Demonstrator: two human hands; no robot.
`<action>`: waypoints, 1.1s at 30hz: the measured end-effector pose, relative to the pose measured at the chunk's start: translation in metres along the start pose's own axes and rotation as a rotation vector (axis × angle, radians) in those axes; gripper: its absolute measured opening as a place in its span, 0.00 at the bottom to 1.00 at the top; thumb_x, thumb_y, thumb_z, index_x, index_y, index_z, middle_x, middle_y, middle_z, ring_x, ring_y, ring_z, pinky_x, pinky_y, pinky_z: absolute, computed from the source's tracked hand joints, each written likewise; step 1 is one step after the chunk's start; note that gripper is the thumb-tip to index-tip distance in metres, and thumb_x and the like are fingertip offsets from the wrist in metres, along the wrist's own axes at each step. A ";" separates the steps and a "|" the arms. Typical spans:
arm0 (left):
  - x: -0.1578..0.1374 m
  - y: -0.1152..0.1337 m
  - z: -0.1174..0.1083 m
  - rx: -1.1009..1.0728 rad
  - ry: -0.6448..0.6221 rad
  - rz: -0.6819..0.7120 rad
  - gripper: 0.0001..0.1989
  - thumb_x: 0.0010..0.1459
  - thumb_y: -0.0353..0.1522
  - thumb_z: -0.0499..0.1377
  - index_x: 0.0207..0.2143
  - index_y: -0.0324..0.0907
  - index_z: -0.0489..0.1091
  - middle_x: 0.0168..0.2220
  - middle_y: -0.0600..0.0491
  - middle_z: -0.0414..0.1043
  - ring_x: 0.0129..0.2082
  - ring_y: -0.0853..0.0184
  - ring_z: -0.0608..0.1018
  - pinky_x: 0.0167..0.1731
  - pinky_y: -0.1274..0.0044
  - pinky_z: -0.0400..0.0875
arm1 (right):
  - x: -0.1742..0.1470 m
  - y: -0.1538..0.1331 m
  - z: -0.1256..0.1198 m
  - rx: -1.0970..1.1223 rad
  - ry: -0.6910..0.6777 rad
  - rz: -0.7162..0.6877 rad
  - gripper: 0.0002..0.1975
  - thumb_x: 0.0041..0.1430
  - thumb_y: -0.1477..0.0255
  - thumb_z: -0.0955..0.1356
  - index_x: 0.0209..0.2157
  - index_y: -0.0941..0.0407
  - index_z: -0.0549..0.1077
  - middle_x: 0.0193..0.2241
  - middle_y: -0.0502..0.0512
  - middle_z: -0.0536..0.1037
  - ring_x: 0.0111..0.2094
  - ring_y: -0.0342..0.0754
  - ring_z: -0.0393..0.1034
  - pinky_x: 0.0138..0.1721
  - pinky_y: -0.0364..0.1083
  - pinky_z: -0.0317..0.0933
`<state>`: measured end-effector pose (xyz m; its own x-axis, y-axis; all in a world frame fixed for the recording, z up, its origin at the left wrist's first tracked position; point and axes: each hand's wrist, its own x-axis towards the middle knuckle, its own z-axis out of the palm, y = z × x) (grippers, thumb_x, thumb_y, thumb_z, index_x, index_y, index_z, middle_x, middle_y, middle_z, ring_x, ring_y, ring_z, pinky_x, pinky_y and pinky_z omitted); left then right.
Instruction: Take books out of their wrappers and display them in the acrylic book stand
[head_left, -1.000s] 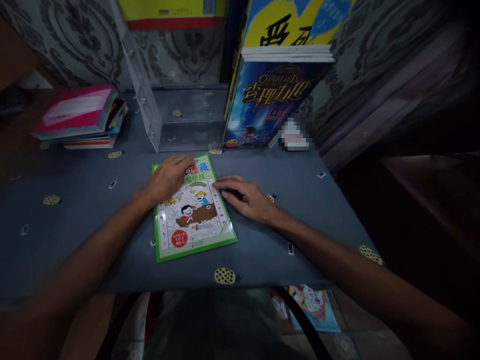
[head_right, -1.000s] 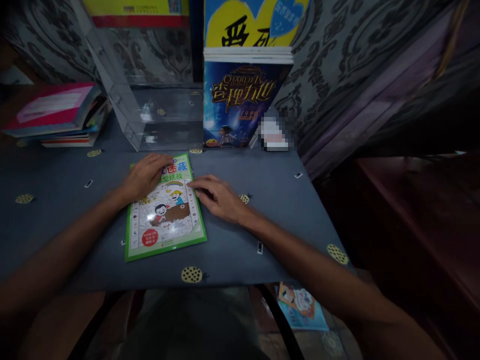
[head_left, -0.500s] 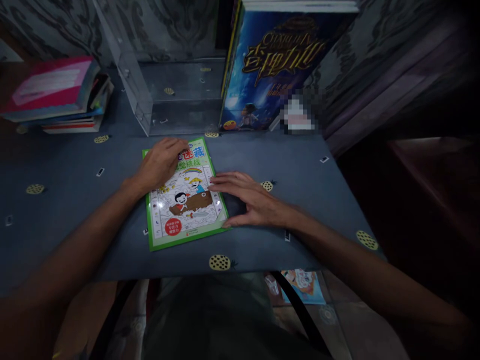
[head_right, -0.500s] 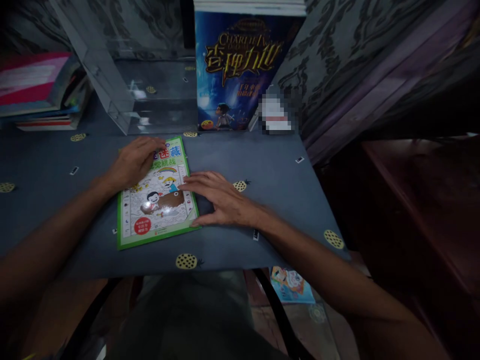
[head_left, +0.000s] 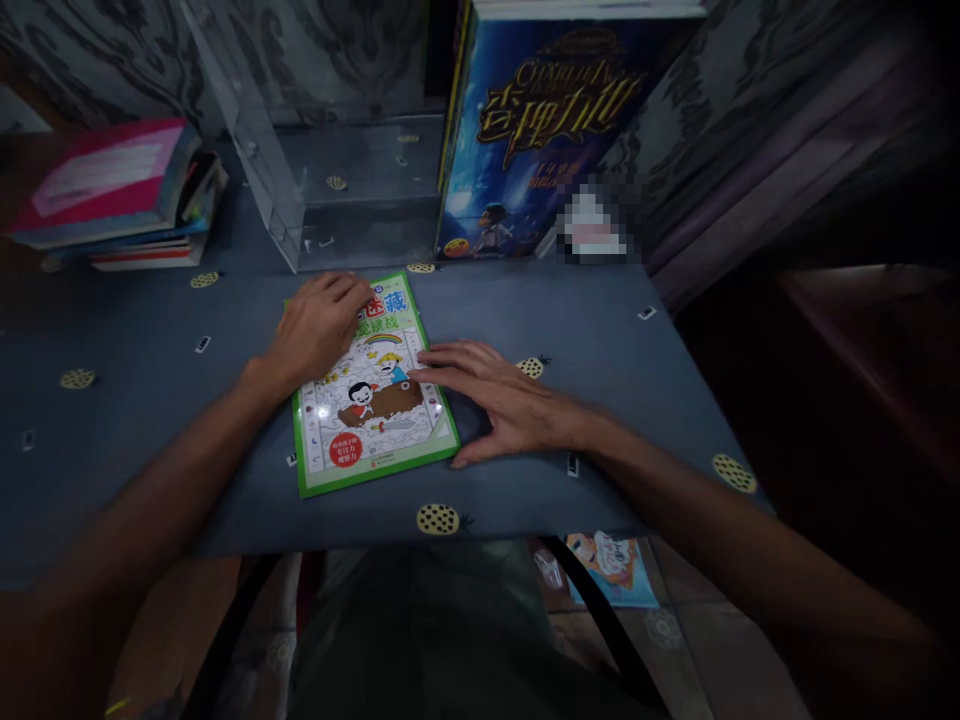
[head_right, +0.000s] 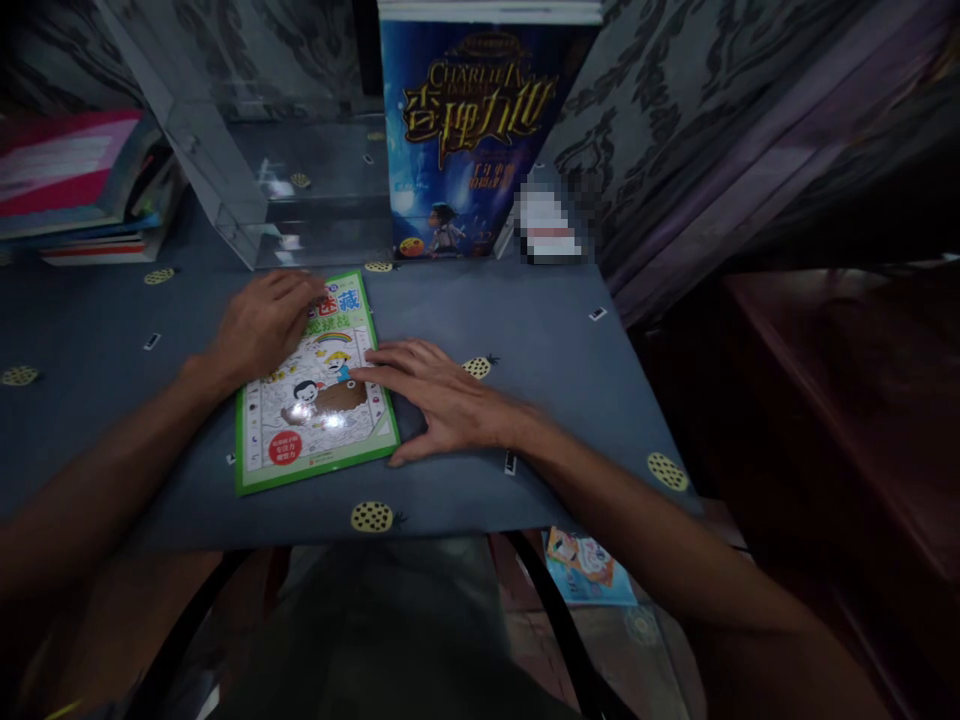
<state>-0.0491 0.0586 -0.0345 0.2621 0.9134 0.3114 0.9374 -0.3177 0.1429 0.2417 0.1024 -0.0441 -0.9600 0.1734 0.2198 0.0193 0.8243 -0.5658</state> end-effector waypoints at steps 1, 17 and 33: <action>-0.002 0.004 -0.003 0.015 -0.002 -0.012 0.16 0.68 0.30 0.48 0.51 0.42 0.71 0.51 0.44 0.76 0.55 0.54 0.74 0.57 0.58 0.68 | 0.000 0.000 0.000 -0.002 0.004 -0.003 0.46 0.56 0.46 0.72 0.70 0.49 0.56 0.66 0.64 0.63 0.67 0.63 0.55 0.66 0.66 0.51; -0.074 0.088 -0.022 -0.107 -0.209 0.068 0.37 0.63 0.49 0.59 0.68 0.44 0.53 0.67 0.40 0.62 0.70 0.48 0.60 0.67 0.50 0.54 | -0.001 0.012 0.008 0.028 0.146 -0.013 0.33 0.61 0.55 0.72 0.64 0.49 0.66 0.65 0.62 0.67 0.67 0.58 0.59 0.66 0.63 0.54; -0.078 0.096 -0.010 0.065 -0.126 0.117 0.27 0.70 0.42 0.51 0.67 0.43 0.59 0.67 0.42 0.63 0.69 0.50 0.63 0.66 0.54 0.60 | 0.001 0.009 0.002 0.079 0.145 -0.083 0.21 0.59 0.61 0.75 0.53 0.51 0.77 0.57 0.59 0.77 0.64 0.57 0.63 0.64 0.63 0.56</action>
<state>0.0180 -0.0457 -0.0359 0.3929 0.8972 0.2015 0.9107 -0.4100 0.0500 0.2402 0.1085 -0.0503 -0.9070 0.1871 0.3773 -0.0858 0.7950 -0.6005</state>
